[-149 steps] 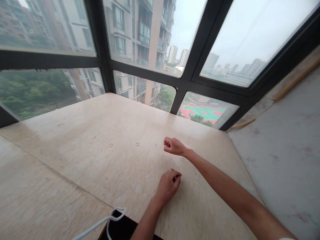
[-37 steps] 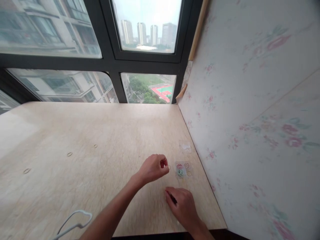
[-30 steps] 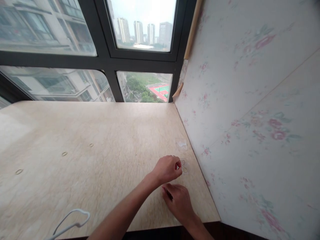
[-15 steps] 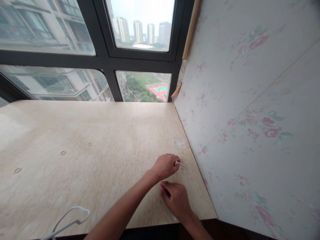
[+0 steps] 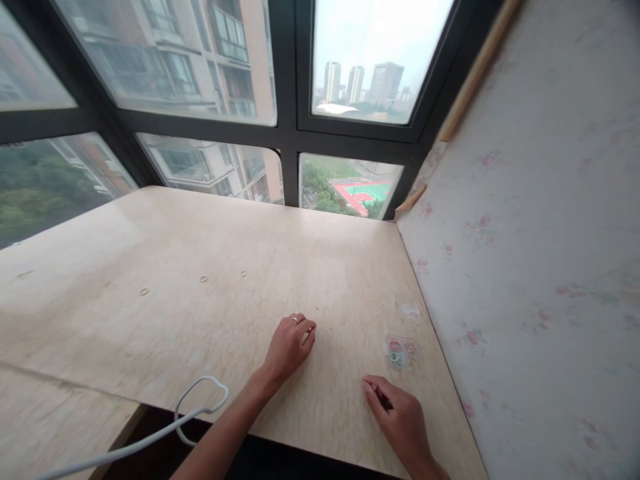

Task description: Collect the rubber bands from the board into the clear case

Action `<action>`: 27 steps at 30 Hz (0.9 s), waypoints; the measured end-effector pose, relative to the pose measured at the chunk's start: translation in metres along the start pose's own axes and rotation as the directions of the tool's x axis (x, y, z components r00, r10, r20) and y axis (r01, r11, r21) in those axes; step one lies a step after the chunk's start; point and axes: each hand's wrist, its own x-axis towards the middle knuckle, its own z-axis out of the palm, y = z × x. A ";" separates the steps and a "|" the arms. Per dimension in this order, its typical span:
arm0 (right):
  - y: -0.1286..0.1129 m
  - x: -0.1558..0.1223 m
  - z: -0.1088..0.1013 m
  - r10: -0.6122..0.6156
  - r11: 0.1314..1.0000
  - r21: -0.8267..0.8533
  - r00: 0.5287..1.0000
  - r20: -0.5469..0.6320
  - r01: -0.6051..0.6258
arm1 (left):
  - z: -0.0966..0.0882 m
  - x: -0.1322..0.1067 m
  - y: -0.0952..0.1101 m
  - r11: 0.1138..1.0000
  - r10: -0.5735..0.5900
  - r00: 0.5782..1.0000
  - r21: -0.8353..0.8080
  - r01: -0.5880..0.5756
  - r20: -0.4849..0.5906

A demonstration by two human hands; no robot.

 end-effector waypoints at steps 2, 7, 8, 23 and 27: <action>-0.005 0.006 0.004 0.066 0.992 0.108 0.998 0.005 -0.066 | -0.004 -0.012 -0.012 0.999 -0.008 0.999 0.044 0.010 -0.034; -0.050 0.049 0.025 0.034 0.964 0.262 0.997 0.076 -0.053 | -0.009 -0.023 -0.022 0.998 -0.055 0.998 -0.018 0.054 -0.029; -0.062 0.063 0.032 -0.004 0.960 0.279 0.996 0.090 -0.022 | -0.010 -0.023 -0.022 0.998 -0.062 0.998 -0.028 0.062 -0.025; -0.197 0.286 0.198 -0.124 0.927 -0.231 0.823 0.554 0.296 | 0.001 -0.027 -0.030 0.997 -0.053 0.998 -0.065 0.051 -0.035; -0.203 0.305 0.214 -0.053 0.898 -0.312 0.782 0.621 0.309 | 0.003 -0.027 -0.031 0.994 -0.060 0.997 -0.091 0.056 -0.038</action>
